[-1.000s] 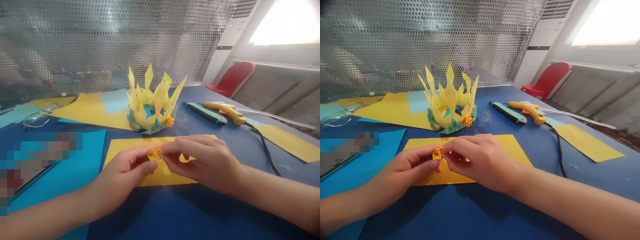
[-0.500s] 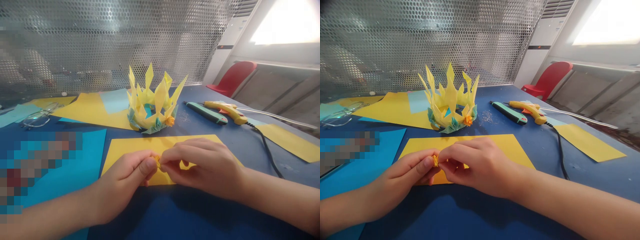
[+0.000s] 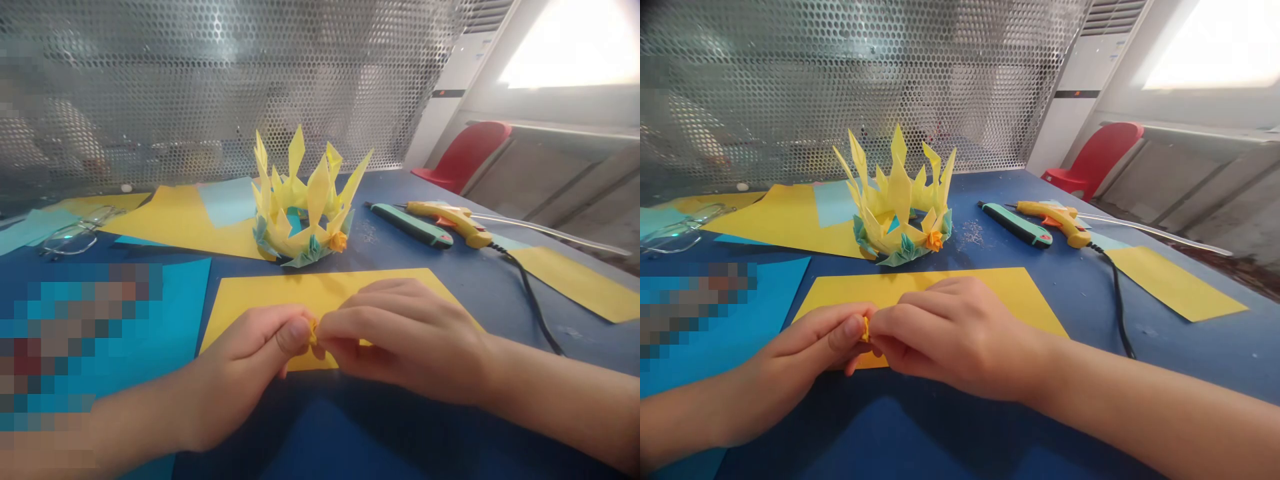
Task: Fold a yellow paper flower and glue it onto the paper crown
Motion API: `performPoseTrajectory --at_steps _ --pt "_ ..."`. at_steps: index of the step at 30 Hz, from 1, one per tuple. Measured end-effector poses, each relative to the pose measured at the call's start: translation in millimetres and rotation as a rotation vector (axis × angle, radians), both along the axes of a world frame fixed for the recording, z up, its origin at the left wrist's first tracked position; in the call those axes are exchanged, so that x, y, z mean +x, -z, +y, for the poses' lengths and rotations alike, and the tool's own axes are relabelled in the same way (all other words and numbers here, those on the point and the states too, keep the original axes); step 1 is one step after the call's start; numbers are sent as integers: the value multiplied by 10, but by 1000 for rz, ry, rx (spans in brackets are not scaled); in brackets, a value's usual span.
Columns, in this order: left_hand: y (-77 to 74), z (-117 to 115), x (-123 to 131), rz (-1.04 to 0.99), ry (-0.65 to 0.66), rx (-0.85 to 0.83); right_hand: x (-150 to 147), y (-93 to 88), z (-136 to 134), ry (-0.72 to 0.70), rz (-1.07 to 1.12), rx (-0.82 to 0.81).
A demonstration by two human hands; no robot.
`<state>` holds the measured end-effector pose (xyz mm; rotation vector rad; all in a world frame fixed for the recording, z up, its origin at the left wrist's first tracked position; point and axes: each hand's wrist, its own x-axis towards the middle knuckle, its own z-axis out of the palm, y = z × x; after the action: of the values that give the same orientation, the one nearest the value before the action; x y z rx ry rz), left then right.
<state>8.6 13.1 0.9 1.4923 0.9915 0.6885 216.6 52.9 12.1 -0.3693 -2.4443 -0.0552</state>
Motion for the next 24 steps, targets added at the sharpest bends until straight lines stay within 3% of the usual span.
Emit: performPoseTrajectory --at_steps 10,16,24 --pt "12 -6 -3 -25 4 0 23 -44 6 -49 -57 10" --pt "87 -3 5 -134 -73 -95 18 0 73 -22 50 -73" --pt "32 17 17 -270 -163 -150 -29 11 95 -35 117 -129"
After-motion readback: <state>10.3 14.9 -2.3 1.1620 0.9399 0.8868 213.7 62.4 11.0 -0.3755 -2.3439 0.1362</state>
